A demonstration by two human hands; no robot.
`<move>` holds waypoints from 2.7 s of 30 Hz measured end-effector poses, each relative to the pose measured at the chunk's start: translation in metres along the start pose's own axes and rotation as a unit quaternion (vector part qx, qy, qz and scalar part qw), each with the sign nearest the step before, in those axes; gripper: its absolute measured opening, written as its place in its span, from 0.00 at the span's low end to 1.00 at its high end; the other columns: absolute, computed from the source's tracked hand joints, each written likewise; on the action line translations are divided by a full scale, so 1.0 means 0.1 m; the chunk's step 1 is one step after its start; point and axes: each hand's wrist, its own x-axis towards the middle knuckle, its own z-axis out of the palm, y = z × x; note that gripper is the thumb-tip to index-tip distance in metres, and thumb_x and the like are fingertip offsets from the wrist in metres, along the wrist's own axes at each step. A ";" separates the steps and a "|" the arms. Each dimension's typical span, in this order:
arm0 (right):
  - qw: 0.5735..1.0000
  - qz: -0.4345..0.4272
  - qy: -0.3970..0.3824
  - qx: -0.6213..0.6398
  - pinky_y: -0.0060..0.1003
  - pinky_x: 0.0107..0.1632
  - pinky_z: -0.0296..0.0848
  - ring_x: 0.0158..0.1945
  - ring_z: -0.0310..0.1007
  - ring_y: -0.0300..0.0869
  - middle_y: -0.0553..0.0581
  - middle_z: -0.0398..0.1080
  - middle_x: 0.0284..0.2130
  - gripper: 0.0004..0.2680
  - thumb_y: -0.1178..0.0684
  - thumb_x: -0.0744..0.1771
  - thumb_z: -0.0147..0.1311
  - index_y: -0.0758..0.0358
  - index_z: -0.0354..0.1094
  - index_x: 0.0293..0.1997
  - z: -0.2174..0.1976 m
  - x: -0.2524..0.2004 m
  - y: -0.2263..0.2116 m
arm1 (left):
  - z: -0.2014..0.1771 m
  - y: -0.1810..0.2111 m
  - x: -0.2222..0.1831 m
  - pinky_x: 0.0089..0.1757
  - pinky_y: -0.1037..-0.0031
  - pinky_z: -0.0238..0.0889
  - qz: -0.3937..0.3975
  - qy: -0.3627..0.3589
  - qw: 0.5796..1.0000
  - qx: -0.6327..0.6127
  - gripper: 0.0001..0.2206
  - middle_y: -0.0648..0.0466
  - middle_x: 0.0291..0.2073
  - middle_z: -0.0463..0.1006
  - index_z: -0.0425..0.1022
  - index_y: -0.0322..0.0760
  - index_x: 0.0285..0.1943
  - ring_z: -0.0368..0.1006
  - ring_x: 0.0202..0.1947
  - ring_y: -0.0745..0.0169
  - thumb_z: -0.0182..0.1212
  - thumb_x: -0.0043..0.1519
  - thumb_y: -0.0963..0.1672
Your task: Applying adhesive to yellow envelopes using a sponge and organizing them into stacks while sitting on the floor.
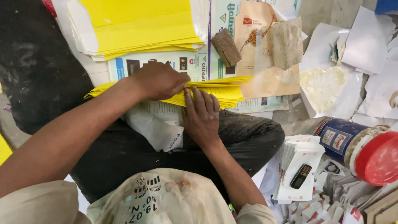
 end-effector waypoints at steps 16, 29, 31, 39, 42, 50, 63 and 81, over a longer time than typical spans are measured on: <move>0.998 0.057 -0.009 -0.025 0.72 0.69 0.46 0.73 0.50 0.67 0.73 0.54 0.69 0.25 0.48 0.65 0.56 0.61 0.57 0.71 0.02 0.14 -0.06 | -0.01 0.12 -0.58 0.43 0.57 0.72 0.064 0.008 0.994 0.089 0.40 0.49 0.52 0.79 0.63 0.40 0.76 0.79 0.45 0.46 0.59 0.55 0.59; 0.957 0.080 -0.038 0.277 0.44 0.63 0.73 0.61 0.76 0.47 0.55 0.75 0.57 0.15 0.60 0.68 0.54 0.54 0.70 0.63 -0.18 0.30 0.54 | -0.13 -0.14 -1.34 0.63 0.54 0.62 -0.035 0.478 0.878 0.016 0.18 0.48 0.58 0.77 0.75 0.37 0.65 0.72 0.62 0.44 0.68 0.68 0.45; 0.897 0.129 -0.069 0.418 0.40 0.59 0.76 0.57 0.78 0.45 0.57 0.76 0.53 0.11 0.59 0.70 0.55 0.57 0.71 0.61 -0.38 0.19 0.46 | 0.03 0.09 -1.14 0.63 0.55 0.62 -0.020 0.492 0.866 -0.084 0.20 0.46 0.60 0.76 0.73 0.36 0.68 0.71 0.63 0.43 0.70 0.70 0.46; 0.784 0.210 0.015 0.583 0.42 0.62 0.72 0.60 0.72 0.48 0.59 0.69 0.57 0.20 0.60 0.67 0.58 0.62 0.57 0.67 0.20 -0.23 0.20 | 0.43 0.64 -0.62 0.76 0.58 0.42 0.185 0.422 0.823 -0.333 0.35 0.45 0.79 0.48 0.42 0.41 0.85 0.44 0.81 0.48 0.60 0.73 0.45; 0.737 0.225 0.081 0.632 0.43 0.62 0.71 0.62 0.69 0.49 0.60 0.66 0.59 0.24 0.60 0.66 0.59 0.64 0.51 0.69 0.35 -0.04 0.18 | 0.69 0.32 -0.41 0.72 0.58 0.52 0.070 0.334 0.783 -0.520 0.35 0.43 0.76 0.59 0.42 0.38 0.84 0.56 0.78 0.44 0.58 0.71 0.46; 0.781 0.255 0.104 0.561 0.43 0.61 0.68 0.56 0.68 0.50 0.64 0.69 0.57 0.18 0.59 0.69 0.59 0.71 0.61 0.67 0.41 -0.26 0.15 | 0.89 0.52 -0.48 0.75 0.62 0.40 0.080 0.411 0.820 -0.389 0.37 0.42 0.82 0.45 0.37 0.37 0.84 0.41 0.83 0.47 0.59 0.72 0.44; 0.844 0.284 -0.036 0.454 0.41 0.58 0.78 0.49 0.81 0.43 0.58 0.81 0.44 0.11 0.62 0.69 0.55 0.68 0.76 0.58 0.70 -0.55 0.52 | 1.25 0.50 -0.59 0.72 0.58 0.39 0.039 0.382 0.827 -0.411 0.38 0.36 0.79 0.46 0.39 0.32 0.82 0.41 0.80 0.39 0.61 0.69 0.47; 0.963 0.065 0.066 0.252 0.56 0.65 0.61 0.55 0.73 0.57 0.64 0.75 0.47 0.11 0.59 0.68 0.59 0.66 0.69 0.56 0.01 0.01 0.24 | 1.28 0.26 -0.40 0.47 0.63 0.70 -0.201 0.306 0.808 -0.461 0.16 0.42 0.50 0.80 0.70 0.34 0.60 0.77 0.50 0.48 0.61 0.64 0.43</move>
